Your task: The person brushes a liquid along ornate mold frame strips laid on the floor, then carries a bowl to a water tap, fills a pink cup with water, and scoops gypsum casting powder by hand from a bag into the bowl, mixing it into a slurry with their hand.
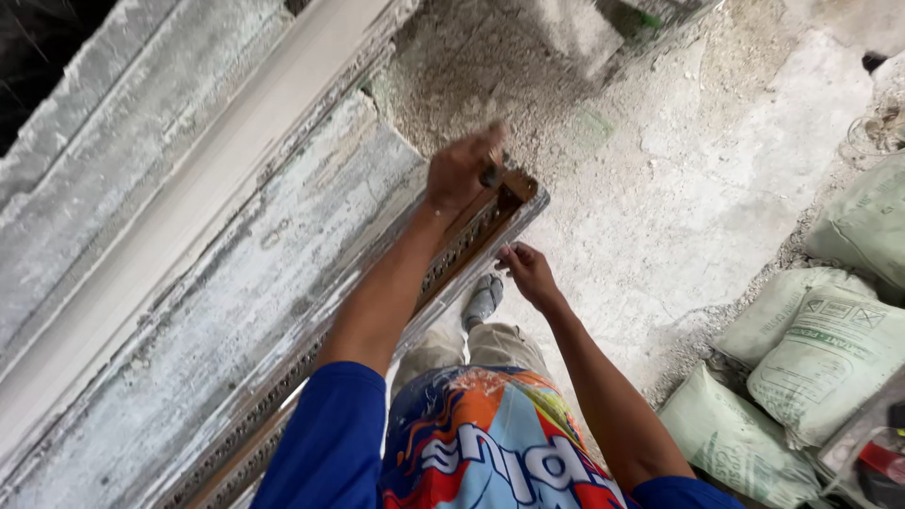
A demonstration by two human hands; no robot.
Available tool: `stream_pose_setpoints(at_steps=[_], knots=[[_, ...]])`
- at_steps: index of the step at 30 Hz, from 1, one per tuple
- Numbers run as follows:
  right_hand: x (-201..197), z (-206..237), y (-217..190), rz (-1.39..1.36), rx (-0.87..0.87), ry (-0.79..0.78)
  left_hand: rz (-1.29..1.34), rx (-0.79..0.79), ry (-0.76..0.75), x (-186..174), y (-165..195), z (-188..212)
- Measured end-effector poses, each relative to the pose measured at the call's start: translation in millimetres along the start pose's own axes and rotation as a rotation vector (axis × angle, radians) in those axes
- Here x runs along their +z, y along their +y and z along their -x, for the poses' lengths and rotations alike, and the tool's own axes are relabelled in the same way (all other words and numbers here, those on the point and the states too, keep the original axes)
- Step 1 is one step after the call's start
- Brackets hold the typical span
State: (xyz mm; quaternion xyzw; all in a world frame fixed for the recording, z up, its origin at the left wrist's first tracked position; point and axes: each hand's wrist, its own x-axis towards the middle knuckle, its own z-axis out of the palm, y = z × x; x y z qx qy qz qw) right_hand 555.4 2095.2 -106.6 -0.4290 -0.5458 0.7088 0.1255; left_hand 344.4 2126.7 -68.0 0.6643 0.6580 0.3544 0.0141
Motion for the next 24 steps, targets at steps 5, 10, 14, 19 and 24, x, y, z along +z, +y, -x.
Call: stream_pose_setpoints(at_steps=[5, 10, 14, 19, 24], knots=[[-19, 4, -5, 0.109, 0.172, 0.027, -0.061, -0.064, 0.073, -10, 13, 27], [-32, 10, -4, 0.299, 0.365, 0.049, -0.111, -0.102, 0.192, 7, 25, 2], [-33, 12, 3, 0.319, 0.277, -0.001, -0.157, -0.151, 0.063, 10, 27, -5], [-17, 28, 11, 0.499, 0.379, -0.416, -0.472, -0.114, 0.119, -27, 28, 110], [30, 50, 7, 0.763, 0.475, -0.764, -0.423, -0.231, 0.004, -88, 17, 230]])
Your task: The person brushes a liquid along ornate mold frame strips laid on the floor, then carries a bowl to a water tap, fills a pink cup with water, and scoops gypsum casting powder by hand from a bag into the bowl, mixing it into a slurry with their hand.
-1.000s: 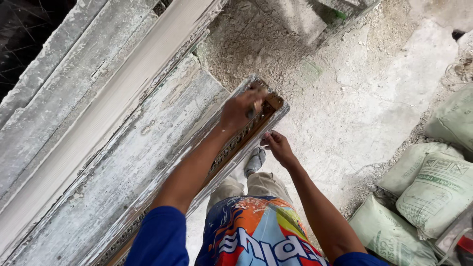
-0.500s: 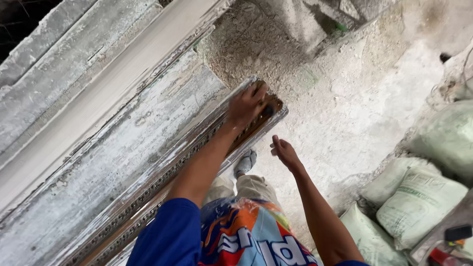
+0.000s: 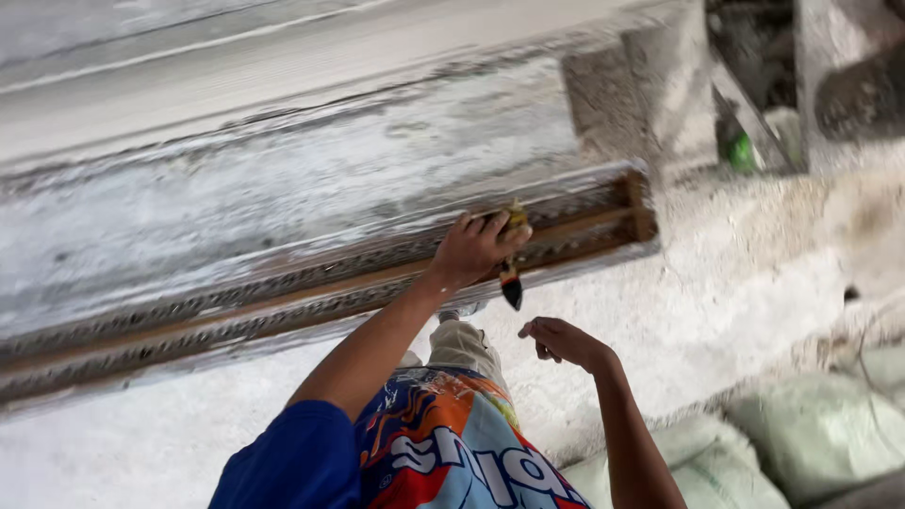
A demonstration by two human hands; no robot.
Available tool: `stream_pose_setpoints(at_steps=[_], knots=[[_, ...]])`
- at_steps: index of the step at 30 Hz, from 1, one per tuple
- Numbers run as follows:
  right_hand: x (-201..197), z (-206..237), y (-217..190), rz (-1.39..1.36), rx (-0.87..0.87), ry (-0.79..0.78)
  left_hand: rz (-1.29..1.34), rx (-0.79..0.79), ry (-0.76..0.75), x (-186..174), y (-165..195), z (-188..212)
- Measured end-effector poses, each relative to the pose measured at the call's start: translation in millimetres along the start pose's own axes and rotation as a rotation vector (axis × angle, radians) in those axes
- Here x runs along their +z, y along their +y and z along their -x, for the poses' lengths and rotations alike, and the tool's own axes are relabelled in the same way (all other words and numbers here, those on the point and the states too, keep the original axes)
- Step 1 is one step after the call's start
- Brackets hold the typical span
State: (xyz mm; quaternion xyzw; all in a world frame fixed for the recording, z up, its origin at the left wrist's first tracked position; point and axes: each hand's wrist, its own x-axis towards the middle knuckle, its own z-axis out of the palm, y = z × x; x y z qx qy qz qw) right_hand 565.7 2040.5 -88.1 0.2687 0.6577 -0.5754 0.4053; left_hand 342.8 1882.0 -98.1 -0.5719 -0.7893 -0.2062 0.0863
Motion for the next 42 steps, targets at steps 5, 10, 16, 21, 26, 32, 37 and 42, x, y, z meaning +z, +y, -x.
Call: stream_pose_setpoints(at_steps=[5, 10, 16, 21, 26, 32, 37, 42], knots=[[47, -12, -67, 0.290, 0.053, -0.096, -0.097, -0.108, -0.071, -62, -56, 124], [137, -44, -142, 0.427, -0.039, -0.200, -0.226, -0.197, 0.021, -135, -127, 272], [342, -142, -218, 0.480, -0.327, 0.047, -0.294, -0.256, -0.004, -235, -234, 480], [522, -200, -296, 0.132, -0.652, -0.022, -0.295, -0.334, 0.018, -314, -304, 606], [637, -230, -361, 0.448, -0.697, 0.216, -0.355, -0.370, -0.014, -366, -365, 708], [767, -290, -409, 0.340, -0.916, 0.083, -0.326, -0.406, -0.100, -426, -435, 836], [911, -350, -492, 0.429, -0.927, 0.038, -0.368, -0.416, -0.148, -500, -505, 957], [1038, -368, -583, 0.740, -1.229, 0.087, -0.346, -0.436, -0.240, -573, -560, 1062]])
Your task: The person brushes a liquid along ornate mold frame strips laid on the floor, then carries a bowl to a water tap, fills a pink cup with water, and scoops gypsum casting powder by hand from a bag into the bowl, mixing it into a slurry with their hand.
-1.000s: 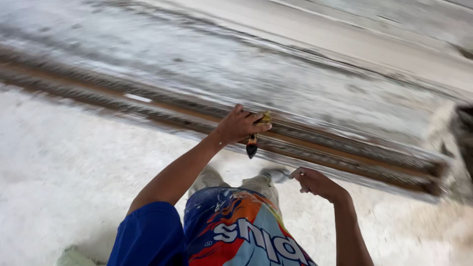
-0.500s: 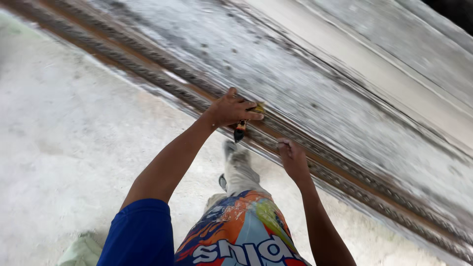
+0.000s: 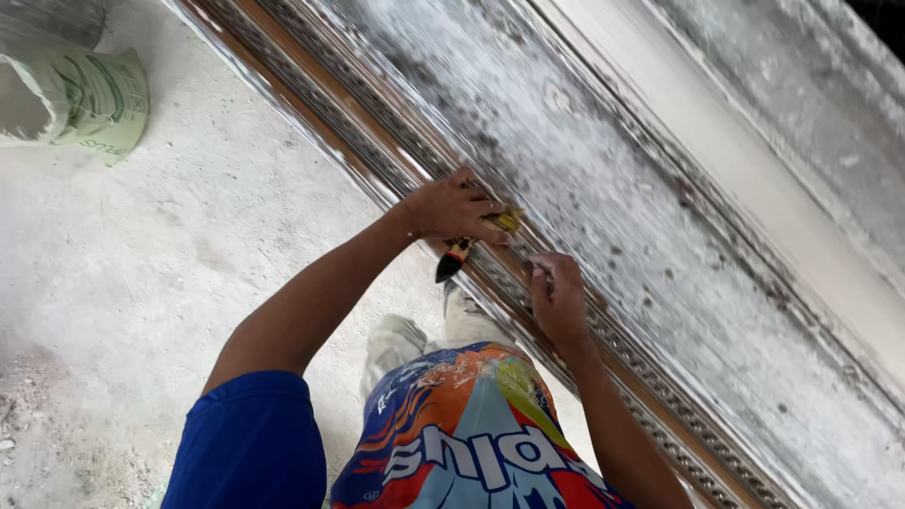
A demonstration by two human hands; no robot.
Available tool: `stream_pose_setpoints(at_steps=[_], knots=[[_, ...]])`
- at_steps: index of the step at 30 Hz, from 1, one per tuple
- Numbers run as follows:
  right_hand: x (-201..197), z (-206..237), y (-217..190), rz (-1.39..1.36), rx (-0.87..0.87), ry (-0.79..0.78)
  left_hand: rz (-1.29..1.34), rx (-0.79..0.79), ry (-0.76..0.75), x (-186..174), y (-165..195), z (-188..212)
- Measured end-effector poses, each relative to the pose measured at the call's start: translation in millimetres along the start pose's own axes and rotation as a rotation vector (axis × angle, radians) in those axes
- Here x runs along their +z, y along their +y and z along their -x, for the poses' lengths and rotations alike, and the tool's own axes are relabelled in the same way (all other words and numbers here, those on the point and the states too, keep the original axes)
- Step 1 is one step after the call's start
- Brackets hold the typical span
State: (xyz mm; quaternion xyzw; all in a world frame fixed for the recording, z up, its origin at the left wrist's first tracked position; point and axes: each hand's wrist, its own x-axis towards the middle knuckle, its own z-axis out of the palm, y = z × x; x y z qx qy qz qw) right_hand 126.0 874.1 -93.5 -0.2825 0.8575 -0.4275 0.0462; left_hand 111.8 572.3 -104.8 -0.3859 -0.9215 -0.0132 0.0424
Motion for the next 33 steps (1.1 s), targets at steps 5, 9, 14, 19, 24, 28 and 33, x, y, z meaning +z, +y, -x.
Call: stream_pose_setpoints(at_steps=[5, 9, 14, 19, 24, 28, 33], knots=[[41, -91, -39, 0.128, -0.089, 0.040, 0.009, -0.002, -0.067, -9, -108, 57], [84, -140, -52, 0.221, 0.087, 0.143, 0.009, 0.006, -0.125, -5, -206, 123], [193, -209, -111, 0.305, 0.107, 0.192, -0.039, -0.005, -0.186, -7, -332, 212], [263, -260, -187, 0.264, 0.120, 0.186, -0.038, -0.043, -0.119, -21, -432, 274], [279, -285, -219, 0.248, 0.135, 0.213, -0.036, -0.072, -0.088, -49, -485, 306], [282, -291, -226, 0.295, 0.219, 0.200, 0.162, -0.192, -0.331, -71, -497, 306], [281, -288, -224, 0.230, 0.284, 0.279, 0.253, -0.377, -0.357, -90, -507, 297]])
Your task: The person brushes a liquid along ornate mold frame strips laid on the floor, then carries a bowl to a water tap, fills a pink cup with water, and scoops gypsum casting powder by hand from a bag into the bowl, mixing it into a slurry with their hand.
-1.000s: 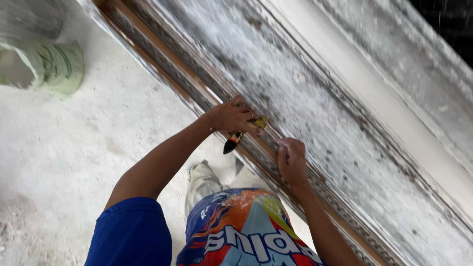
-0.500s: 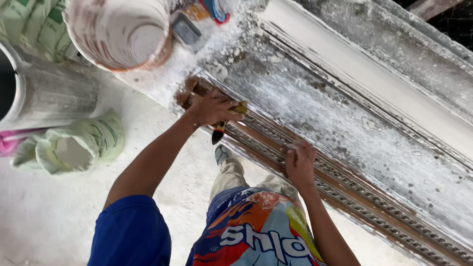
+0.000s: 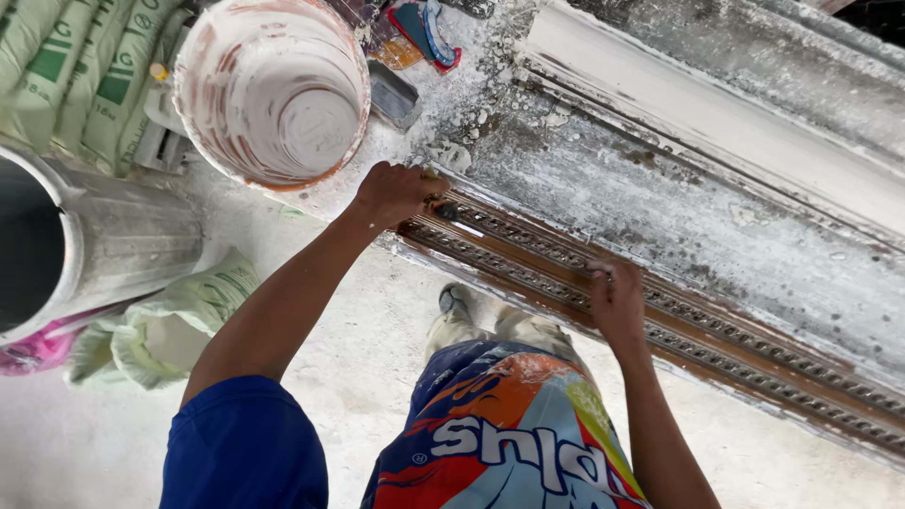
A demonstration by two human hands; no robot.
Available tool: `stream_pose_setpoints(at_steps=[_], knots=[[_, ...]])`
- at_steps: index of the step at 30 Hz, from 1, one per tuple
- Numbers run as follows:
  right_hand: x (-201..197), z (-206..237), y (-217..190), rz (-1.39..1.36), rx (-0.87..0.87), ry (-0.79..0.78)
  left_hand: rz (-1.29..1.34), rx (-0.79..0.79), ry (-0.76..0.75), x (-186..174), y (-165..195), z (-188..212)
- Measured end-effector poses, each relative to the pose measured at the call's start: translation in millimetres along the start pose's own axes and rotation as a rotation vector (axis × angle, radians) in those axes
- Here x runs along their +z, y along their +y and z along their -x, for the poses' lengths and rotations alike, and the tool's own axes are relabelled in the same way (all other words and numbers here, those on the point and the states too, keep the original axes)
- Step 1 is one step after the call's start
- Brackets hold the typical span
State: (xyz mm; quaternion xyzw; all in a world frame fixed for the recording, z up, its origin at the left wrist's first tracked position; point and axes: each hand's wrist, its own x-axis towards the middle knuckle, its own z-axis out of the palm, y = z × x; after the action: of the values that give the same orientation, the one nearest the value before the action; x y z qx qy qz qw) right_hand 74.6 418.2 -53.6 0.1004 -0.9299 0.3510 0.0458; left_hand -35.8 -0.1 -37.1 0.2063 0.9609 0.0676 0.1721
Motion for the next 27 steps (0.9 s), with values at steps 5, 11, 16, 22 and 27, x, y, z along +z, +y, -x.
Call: stream_pose_setpoints(at_steps=[5, 11, 16, 22, 27], knots=[[-9, 17, 8, -0.019, 0.267, 0.015, 0.074, -0.029, -0.129, -17, -8, -13], [-27, 43, 13, -0.024, 0.372, 0.048, 0.011, 0.115, -0.071, -14, -27, -16], [-38, 53, 21, -0.071, 0.376, 0.058, 0.243, 0.267, -0.036, 7, -6, -44], [-70, 82, 35, -0.088, 0.465, 0.084, 0.137, 0.418, -0.196, 42, 70, -90], [-106, 121, 66, -0.043, 0.635, 0.176, 0.232, 0.679, -0.013, 76, 180, -111]])
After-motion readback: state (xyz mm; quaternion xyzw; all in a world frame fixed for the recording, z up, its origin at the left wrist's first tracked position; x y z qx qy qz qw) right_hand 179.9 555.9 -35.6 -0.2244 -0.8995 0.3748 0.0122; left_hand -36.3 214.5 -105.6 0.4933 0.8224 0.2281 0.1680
